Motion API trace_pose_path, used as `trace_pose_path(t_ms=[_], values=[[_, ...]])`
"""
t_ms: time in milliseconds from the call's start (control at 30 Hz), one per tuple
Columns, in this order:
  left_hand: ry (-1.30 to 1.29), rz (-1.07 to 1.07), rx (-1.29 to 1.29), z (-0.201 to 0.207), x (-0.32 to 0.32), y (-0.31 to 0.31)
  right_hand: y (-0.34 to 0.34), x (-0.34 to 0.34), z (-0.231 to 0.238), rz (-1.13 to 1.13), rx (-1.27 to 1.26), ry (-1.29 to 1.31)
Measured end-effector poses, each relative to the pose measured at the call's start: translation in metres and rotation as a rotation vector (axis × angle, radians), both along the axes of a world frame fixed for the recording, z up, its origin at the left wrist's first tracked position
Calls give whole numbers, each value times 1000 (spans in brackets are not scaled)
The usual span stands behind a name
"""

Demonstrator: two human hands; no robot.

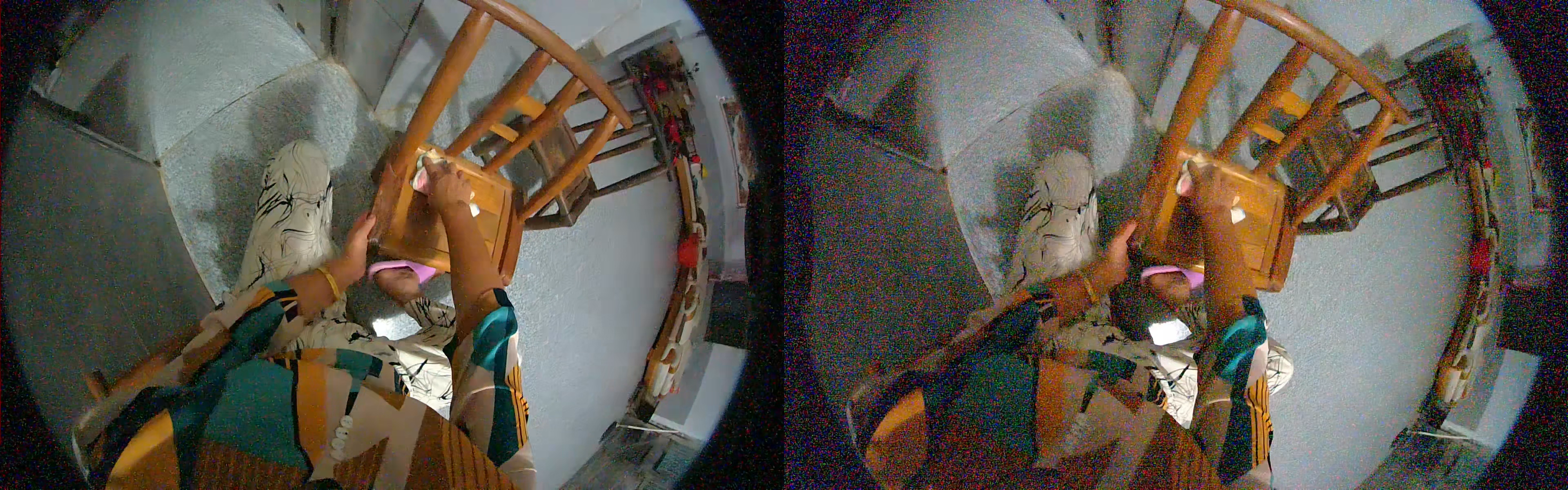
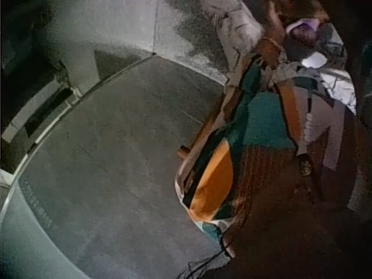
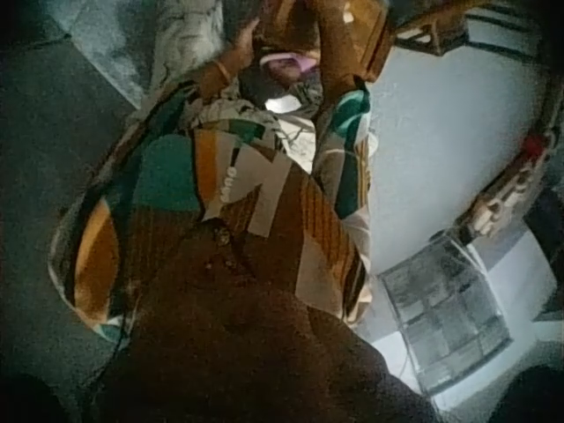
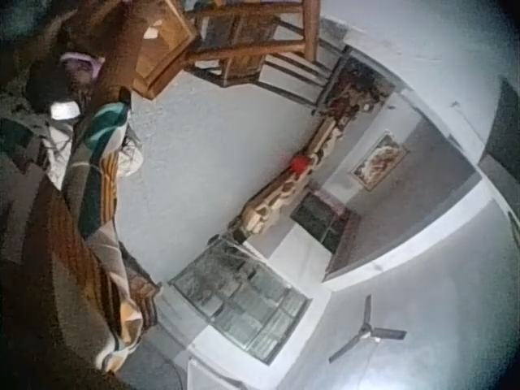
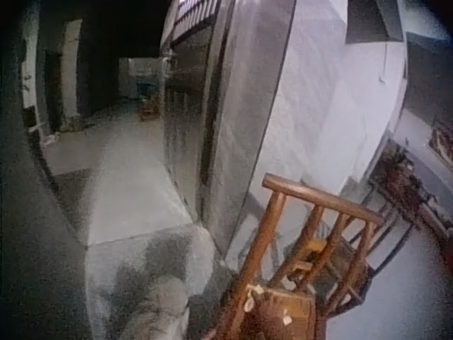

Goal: The recorder is cleaning a wooden chair using a cloth.

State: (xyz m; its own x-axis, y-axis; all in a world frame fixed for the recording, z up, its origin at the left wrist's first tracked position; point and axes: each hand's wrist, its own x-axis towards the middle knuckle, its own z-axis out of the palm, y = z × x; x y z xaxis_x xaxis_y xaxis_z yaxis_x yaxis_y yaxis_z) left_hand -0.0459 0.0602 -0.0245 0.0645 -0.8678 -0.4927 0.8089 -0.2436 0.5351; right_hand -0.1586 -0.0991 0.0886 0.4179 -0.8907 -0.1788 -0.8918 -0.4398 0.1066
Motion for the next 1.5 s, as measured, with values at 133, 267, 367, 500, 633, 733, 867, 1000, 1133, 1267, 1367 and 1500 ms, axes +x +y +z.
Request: trace_pose_path(t_ms=[133,267,367,500,633,733,867,1000,1133,1267,1367,1500], values=[[77,-30,-70,-2,-3,-4,0,-14,-16,-61,-128,-56],[-49,39,26,0,-3,0,4,-16,10,-197,97,-36],[73,11,33,-15,8,-1,1,-41,0,-219,70,-81],[-6,-2,20,9,-3,-5,-19,-131,-41,-324,-363,-278],[-3,28,25,5,2,-1,-11,-128,-8,-462,-42,-1],[-31,-13,-36,6,5,0,-9,-122,2,-558,-61,31],[-117,-12,-12,26,1,1,-18,-139,-2,-566,-97,-46],[-65,0,-75,4,7,-1,-39,-132,6,-599,98,-114],[-49,-1,-54,12,0,-5,-46,-152,8,-547,216,-3],[-39,-11,-85,12,3,-3,-25,-128,31,-587,230,-1],[26,10,-68,-5,7,-1,-6,-112,57,-547,333,-18],[-22,-3,-29,-3,-3,-8,9,-151,20,-475,207,-32]])
